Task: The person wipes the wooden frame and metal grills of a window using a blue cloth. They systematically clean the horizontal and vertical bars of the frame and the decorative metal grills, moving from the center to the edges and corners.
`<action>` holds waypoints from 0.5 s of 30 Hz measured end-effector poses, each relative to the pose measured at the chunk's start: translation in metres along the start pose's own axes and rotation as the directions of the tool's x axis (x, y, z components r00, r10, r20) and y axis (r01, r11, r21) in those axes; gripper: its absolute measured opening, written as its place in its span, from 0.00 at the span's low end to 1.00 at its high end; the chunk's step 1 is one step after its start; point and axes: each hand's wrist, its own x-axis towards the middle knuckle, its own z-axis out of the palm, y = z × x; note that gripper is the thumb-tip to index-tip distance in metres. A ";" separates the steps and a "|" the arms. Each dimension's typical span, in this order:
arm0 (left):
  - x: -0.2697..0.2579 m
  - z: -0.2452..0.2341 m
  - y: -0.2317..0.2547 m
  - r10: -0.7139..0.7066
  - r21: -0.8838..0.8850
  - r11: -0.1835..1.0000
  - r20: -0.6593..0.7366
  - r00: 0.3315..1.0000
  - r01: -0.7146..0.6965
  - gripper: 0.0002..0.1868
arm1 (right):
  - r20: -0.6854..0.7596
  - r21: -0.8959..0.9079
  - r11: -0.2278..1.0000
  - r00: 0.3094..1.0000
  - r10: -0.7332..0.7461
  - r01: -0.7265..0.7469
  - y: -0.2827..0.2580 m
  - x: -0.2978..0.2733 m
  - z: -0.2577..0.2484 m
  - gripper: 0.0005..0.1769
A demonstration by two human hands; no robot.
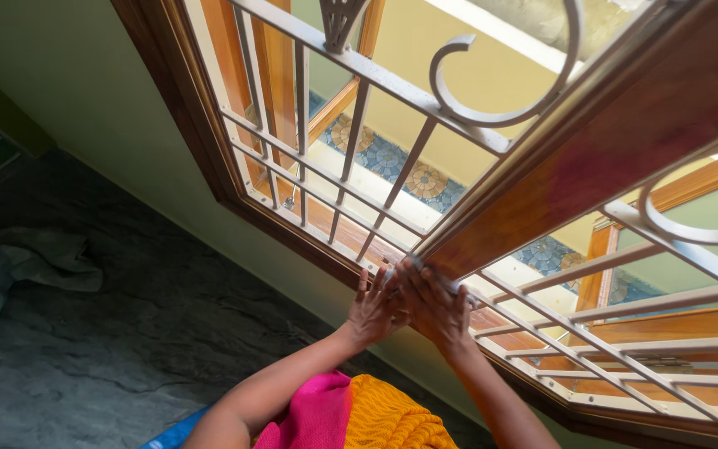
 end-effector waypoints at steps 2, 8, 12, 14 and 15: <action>0.035 -0.016 0.016 0.011 -0.014 1.000 -0.075 0.997 -0.012 0.42 | -0.069 -0.080 0.997 0.998 0.009 -0.014 0.026 0.033 -0.018 0.27; 0.166 -0.099 0.049 0.031 -0.053 0.997 -0.322 0.946 -0.051 0.45 | -0.218 -0.131 0.989 0.975 0.042 -0.072 0.120 0.121 -0.081 0.26; 0.236 -0.177 0.063 0.099 -0.015 0.994 -0.348 0.932 -0.111 0.40 | -0.308 0.300 0.952 0.951 0.039 0.059 0.173 0.152 -0.121 0.20; 0.263 -0.209 0.070 0.119 0.029 0.993 -0.339 0.933 -0.116 0.39 | -0.411 0.483 0.858 0.910 0.047 0.174 0.190 0.153 -0.129 0.12; 0.273 -0.222 0.073 0.132 0.035 0.991 -0.378 0.916 -0.128 0.38 | -0.413 0.463 0.873 0.909 0.061 0.151 0.194 0.148 -0.131 0.10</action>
